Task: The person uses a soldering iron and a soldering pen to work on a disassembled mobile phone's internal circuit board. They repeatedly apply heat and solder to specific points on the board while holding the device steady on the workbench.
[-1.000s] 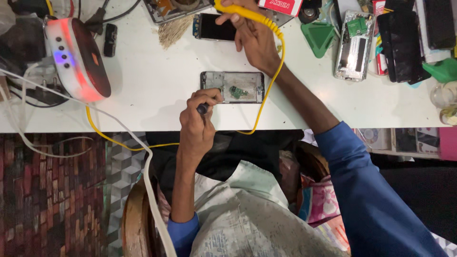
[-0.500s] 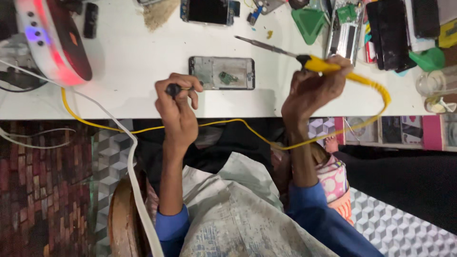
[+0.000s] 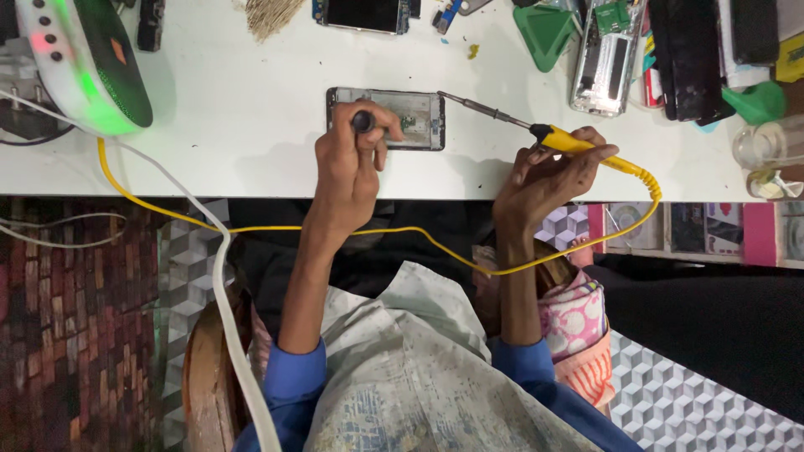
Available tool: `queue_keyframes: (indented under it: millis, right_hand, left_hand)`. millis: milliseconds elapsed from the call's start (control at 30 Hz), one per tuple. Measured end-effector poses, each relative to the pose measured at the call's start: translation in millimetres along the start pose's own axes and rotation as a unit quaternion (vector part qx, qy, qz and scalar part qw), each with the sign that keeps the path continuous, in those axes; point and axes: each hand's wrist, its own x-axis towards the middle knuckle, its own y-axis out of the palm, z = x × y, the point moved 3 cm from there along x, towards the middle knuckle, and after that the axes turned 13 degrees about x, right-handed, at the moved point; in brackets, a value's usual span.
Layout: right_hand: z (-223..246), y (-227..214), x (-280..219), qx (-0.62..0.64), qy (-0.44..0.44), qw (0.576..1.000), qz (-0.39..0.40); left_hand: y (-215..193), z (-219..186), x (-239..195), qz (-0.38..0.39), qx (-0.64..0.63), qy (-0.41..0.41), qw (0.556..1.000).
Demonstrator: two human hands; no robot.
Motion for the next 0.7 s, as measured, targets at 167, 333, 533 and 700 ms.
queue_keyframes:
  millis: [167, 333, 533, 700]
  right_hand:
    - [-1, -1, 3, 0.005, 0.006, 1.0, -0.001]
    - [-4, -7, 4, 0.021, 0.004, 1.0, 0.019]
    - [-4, -11, 1, 0.006, 0.009, 1.0, 0.012]
    - [-5, -9, 0, 0.015, 0.008, 1.0, -0.001]
  left_hand:
    - [5, -5, 4, -0.051, -0.022, 0.023, 0.998]
    - [7, 1, 16, -0.039, 0.007, 0.022, 0.999]
    - [10, 2, 14, -0.017, 0.021, -0.015, 1.0]
    - [4, -2, 12, -0.036, 0.021, -0.001, 0.999]
